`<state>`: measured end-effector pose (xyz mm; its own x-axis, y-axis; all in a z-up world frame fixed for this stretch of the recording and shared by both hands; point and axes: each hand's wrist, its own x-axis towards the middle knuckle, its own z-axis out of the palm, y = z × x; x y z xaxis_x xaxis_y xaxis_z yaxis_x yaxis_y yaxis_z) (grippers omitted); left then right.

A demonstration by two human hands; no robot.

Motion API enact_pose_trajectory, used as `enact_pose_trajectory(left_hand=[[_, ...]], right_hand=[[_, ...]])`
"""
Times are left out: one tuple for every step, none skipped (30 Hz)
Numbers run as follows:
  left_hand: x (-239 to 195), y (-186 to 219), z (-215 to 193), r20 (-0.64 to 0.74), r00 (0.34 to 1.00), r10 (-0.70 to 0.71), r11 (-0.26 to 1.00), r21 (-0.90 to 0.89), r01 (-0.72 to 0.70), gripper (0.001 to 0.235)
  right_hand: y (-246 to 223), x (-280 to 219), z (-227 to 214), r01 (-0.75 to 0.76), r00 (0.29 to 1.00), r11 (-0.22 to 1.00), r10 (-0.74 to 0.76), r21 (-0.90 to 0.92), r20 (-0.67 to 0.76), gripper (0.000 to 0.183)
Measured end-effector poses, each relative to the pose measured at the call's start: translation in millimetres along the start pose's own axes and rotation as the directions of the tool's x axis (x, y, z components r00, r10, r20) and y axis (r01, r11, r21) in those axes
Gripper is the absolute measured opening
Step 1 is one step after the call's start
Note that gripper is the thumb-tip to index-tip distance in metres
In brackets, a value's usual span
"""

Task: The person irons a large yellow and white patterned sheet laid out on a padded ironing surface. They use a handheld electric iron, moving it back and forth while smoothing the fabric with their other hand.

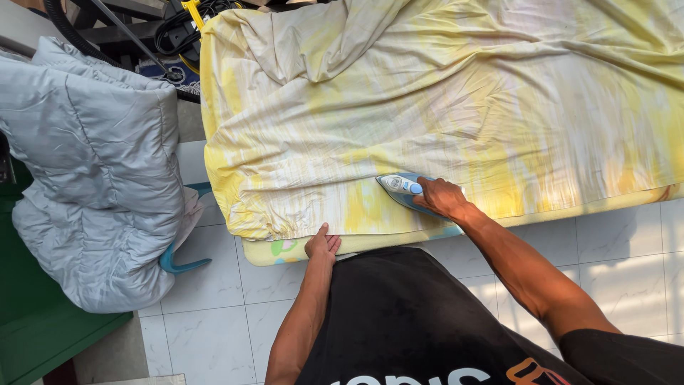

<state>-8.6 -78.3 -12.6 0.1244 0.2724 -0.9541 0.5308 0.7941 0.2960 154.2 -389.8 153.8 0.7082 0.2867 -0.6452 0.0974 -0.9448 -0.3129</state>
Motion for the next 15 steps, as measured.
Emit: enact_pose_trajectory(left_hand=[[-2,-3,-1,-0.057,0.998,-0.008,0.999,-0.036,0.006,0.035],[-1,-2,5,-0.104,0.995,-0.012,0.997,-0.075,0.004,0.033],[0,1,10,-0.150,0.988,-0.018,0.993,-0.115,0.001,0.032],[-1,0,9,-0.142,0.990,-0.011,0.988,-0.152,-0.010,0.031],[-1,0,5,-0.133,0.991,-0.003,0.982,-0.188,-0.022,0.030],[-2,2,2,-0.123,0.992,0.007,0.976,-0.217,-0.034,0.030],[-2,6,-2,-0.121,0.992,0.019,0.967,-0.249,-0.049,0.031],[-1,9,-2,-0.112,0.993,0.030,0.958,-0.282,-0.061,0.031],[0,14,-3,-0.103,0.994,0.042,0.947,-0.314,-0.072,0.032],[1,19,-2,-0.092,0.995,0.040,0.940,-0.334,-0.068,0.033],[3,26,-2,-0.082,0.996,0.038,0.933,-0.354,-0.064,0.034],[5,33,-3,-0.072,0.997,0.036,0.927,-0.370,-0.061,0.035],[5,38,-7,-0.106,0.994,0.024,0.914,-0.399,-0.065,0.035],[6,44,-10,-0.136,0.991,0.011,0.902,-0.425,-0.068,0.036],[8,49,-12,-0.165,0.986,-0.004,0.890,-0.451,-0.072,0.037]], right_hand=[[7,-3,-3,0.001,1.000,1.000,0.000,-0.005,0.027,0.033],[11,-5,-7,0.067,0.997,0.997,-0.066,-0.038,0.034,0.032],[15,-11,-7,0.134,0.991,0.988,-0.131,-0.072,0.042,0.031],[18,-18,-5,0.198,0.979,0.974,-0.193,-0.105,0.063,0.030],[19,-21,-3,0.231,0.969,0.966,-0.219,-0.114,0.111,0.032],[16,-23,1,0.258,0.958,0.959,-0.239,-0.117,0.156,0.033],[10,-24,6,0.286,0.945,0.951,-0.259,-0.119,0.200,0.035],[2,-24,11,0.288,0.944,0.954,-0.269,-0.083,0.189,0.036],[-8,-23,18,0.291,0.944,0.956,-0.278,-0.047,0.178,0.037],[-21,-21,24,0.323,0.937,0.944,-0.307,-0.074,0.169,0.036],[-31,-18,29,0.353,0.928,0.930,-0.335,-0.100,0.160,0.035],[-39,-17,34,0.350,0.929,0.931,-0.331,-0.103,0.167,0.035],[-45,-16,38,0.348,0.929,0.932,-0.327,-0.106,0.174,0.035],[-46,-15,39,0.341,0.931,0.934,-0.319,-0.110,0.177,0.035],[-42,-14,38,0.340,0.933,0.937,-0.325,-0.084,0.155,0.036]])
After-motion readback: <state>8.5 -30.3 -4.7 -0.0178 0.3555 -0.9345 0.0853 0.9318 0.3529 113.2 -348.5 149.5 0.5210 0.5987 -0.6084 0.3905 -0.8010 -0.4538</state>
